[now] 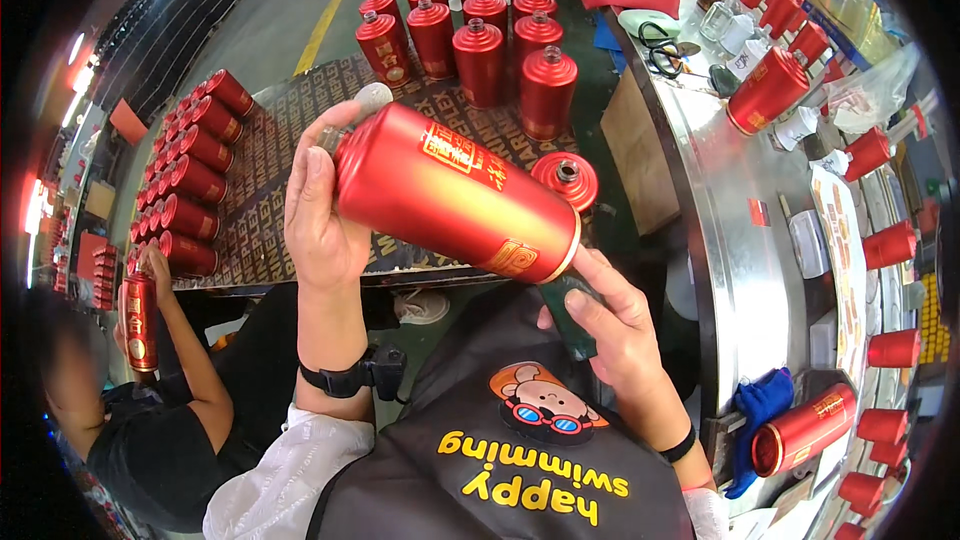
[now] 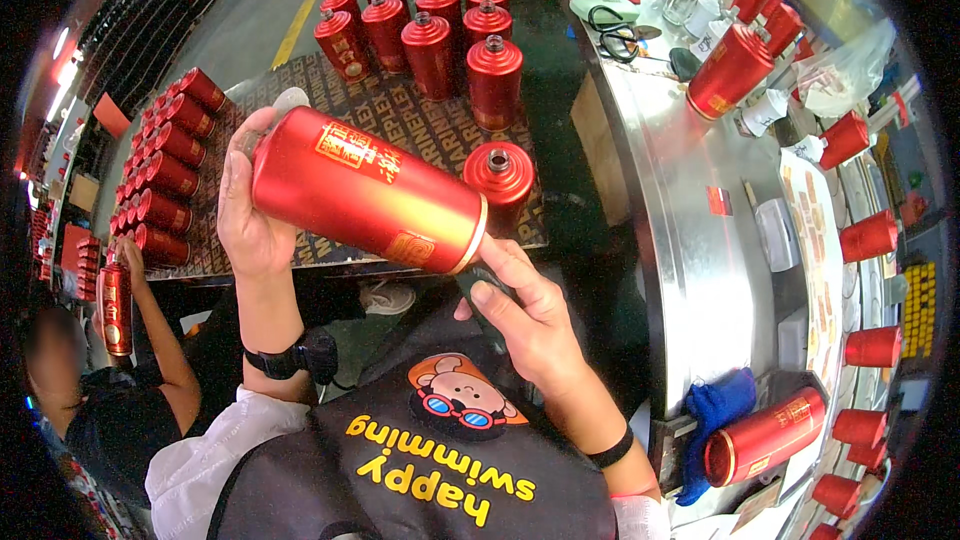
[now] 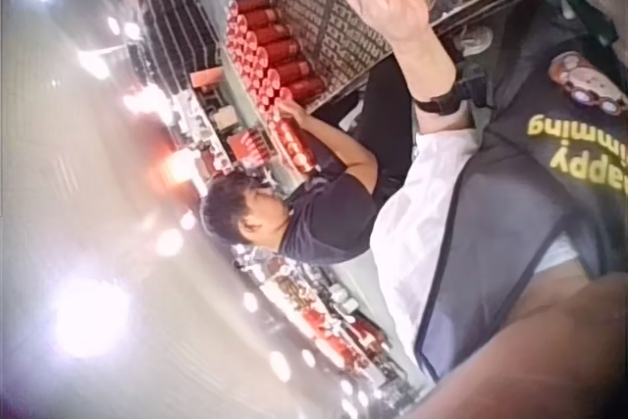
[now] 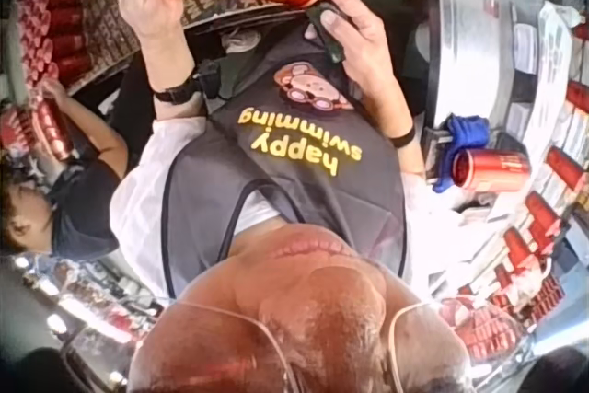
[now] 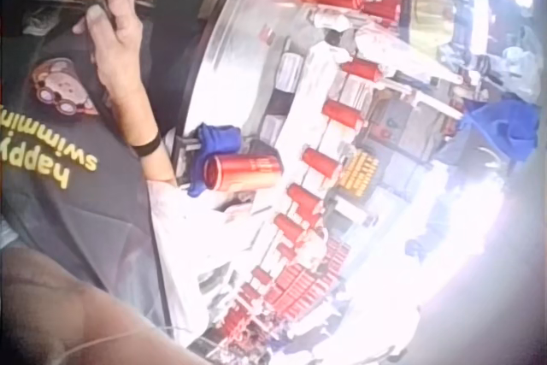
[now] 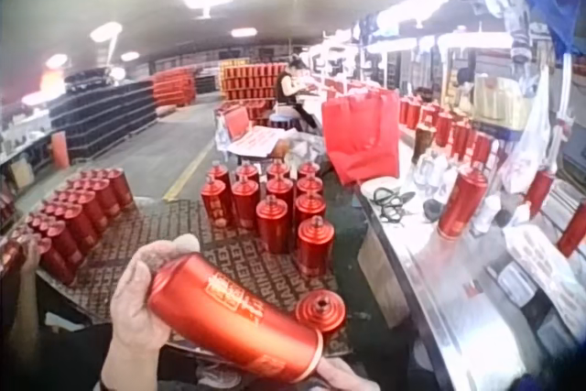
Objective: The person picks up red canisters one by one and wipes each canister using a green sponge, then places them back onto a grid-marked workbench.
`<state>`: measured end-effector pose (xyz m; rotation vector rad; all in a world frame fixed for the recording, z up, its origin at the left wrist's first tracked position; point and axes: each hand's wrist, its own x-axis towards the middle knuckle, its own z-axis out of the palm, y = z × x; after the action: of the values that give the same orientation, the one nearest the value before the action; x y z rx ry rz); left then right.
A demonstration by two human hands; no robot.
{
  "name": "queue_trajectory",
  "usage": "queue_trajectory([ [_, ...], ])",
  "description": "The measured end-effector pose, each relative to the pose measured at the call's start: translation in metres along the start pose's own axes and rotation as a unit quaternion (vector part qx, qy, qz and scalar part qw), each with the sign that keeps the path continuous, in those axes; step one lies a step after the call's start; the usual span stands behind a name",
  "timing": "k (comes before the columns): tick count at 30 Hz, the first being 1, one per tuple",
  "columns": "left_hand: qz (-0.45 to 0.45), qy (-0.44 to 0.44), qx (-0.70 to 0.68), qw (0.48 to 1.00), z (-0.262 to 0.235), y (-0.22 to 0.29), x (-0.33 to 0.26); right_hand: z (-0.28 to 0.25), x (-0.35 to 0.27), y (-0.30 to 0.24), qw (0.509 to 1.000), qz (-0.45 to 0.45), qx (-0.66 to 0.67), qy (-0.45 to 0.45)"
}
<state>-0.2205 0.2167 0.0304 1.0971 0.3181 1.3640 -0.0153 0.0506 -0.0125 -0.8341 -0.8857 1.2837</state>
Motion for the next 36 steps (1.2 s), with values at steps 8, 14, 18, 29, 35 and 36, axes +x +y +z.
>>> queue_trajectory([
  [8, 0.0, 0.014, -0.022, 1.0, -0.005, -0.005, 0.003, 0.0, -0.004, 0.001, 0.999, 0.024, 0.033, -0.009],
  [14, 0.005, 0.002, -0.001, 1.0, -0.01, -0.004, 0.003, -0.001, -0.006, 0.004, 1.0, 0.013, 0.013, 0.002],
  [18, -0.002, -0.01, -0.003, 1.0, -0.015, -0.006, 0.005, -0.002, -0.007, 0.002, 0.999, 0.027, 0.027, 0.008],
  [29, -0.031, 0.01, -0.025, 0.999, -0.01, -0.008, 0.005, -0.002, -0.01, -0.005, 0.988, 0.1, 0.116, 0.009],
  [35, -0.047, -0.072, -0.045, 0.995, -0.011, -0.005, 0.008, 0.002, -0.01, -0.011, 0.988, 0.097, 0.103, 0.058],
  [36, -0.047, -0.071, -0.045, 0.995, -0.009, -0.004, 0.008, 0.001, -0.01, -0.012, 0.988, 0.098, 0.109, 0.056],
])
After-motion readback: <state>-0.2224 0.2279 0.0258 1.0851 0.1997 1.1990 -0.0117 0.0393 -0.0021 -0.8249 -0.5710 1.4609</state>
